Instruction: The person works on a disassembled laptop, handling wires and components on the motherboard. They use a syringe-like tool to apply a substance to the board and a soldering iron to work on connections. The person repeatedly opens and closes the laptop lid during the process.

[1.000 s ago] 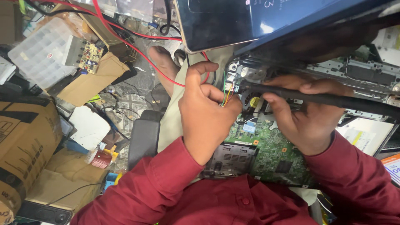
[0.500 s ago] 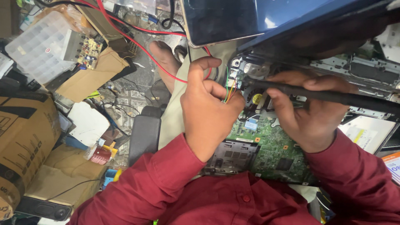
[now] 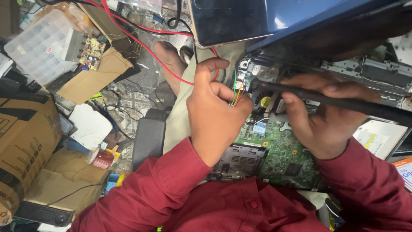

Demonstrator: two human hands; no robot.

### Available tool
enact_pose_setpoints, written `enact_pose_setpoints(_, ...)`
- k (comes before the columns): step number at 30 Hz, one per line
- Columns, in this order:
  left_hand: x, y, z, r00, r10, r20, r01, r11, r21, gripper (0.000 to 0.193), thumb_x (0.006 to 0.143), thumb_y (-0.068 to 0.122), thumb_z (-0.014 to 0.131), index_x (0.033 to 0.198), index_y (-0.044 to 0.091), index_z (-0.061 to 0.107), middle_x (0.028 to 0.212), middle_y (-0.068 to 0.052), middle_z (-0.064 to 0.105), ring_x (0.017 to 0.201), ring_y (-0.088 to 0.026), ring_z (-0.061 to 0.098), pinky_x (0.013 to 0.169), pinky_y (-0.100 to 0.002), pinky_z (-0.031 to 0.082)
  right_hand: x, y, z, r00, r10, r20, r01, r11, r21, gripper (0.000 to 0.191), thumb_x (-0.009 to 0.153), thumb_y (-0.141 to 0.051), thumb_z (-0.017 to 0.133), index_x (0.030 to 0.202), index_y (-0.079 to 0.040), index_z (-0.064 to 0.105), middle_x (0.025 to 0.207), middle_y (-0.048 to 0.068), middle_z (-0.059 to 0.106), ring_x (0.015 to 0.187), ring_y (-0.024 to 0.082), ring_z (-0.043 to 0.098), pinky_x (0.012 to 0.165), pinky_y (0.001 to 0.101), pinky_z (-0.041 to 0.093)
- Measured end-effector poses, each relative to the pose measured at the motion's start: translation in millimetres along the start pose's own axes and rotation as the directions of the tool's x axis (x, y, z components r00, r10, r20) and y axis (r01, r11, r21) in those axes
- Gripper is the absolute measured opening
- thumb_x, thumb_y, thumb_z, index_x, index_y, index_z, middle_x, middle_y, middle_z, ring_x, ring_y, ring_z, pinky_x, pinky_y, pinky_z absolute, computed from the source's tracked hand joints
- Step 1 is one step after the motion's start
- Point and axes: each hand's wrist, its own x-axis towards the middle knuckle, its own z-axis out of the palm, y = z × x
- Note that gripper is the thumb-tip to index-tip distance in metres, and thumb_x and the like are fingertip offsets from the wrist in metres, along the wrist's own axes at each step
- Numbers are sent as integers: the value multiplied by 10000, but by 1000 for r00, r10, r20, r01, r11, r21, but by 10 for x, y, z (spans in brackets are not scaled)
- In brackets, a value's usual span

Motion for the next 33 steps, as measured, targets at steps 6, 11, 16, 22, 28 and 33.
enact_pose_setpoints(6, 5, -5, 5, 1000, -12, 11, 12, 1000, -5, 540, 737, 43, 755, 1235, 87, 552, 585, -5, 611, 510, -111, 598, 536, -282, 479, -108, 7, -117, 999, -23, -32, 24, 1000, 10, 573, 1059, 27, 678, 1299, -129, 182, 1033, 247, 694, 895, 301, 740, 719, 277, 571)
enact_pose_setpoints(11, 10, 5, 12, 1000, -12, 4, 12, 1000, 3, 537, 736, 40, 751, 1231, 86, 549, 584, -7, 609, 508, -112, 592, 534, -284, 476, -255, 63, -160, 992, -102, -79, 104, 994, 27, 529, 1043, 10, 670, 1289, -146, 228, 1011, 235, 708, 776, 278, 745, 709, 320, 601)
enact_pose_setpoints(16, -1, 9, 21, 1000, -5, -2, 5, 1000, 14, 543, 733, 43, 756, 1233, 84, 547, 587, -7, 611, 507, -112, 590, 537, -279, 480, -376, 111, -166, 987, -119, -110, 126, 991, 55, 490, 1038, -29, 659, 1253, -153, 237, 1038, 252, 704, 759, 277, 744, 704, 359, 608)
enact_pose_setpoints(22, -36, -2, 32, 1000, 17, -9, -17, 1000, 0, 554, 733, 37, 754, 1242, 75, 537, 617, 5, 637, 529, -107, 614, 554, -274, 495, -307, 107, -111, 981, -135, -138, 148, 985, 87, 512, 1019, -3, 649, 1215, -158, 202, 1049, 277, 685, 847, 332, 754, 674, 331, 611)
enact_pose_setpoints(28, -48, -12, 41, 997, 71, -9, -70, 997, 38, 565, 734, 36, 768, 1249, 73, 539, 621, -2, 632, 536, -101, 612, 564, -268, 492, -163, -3, -80, 989, -114, -91, 120, 990, 71, 515, 1039, 31, 633, 1218, -156, 187, 1142, 317, 643, 914, 354, 737, 721, 325, 616)
enact_pose_setpoints(33, -54, -36, 57, 998, 58, -2, -58, 998, 29, 564, 739, 38, 771, 1250, 71, 535, 621, 8, 631, 534, -81, 581, 549, -255, 473, -139, 26, -3, 991, -86, -104, 110, 963, 245, 433, 990, 75, 578, 1190, -102, 237, 1110, 317, 663, 843, 262, 730, 702, 305, 592)
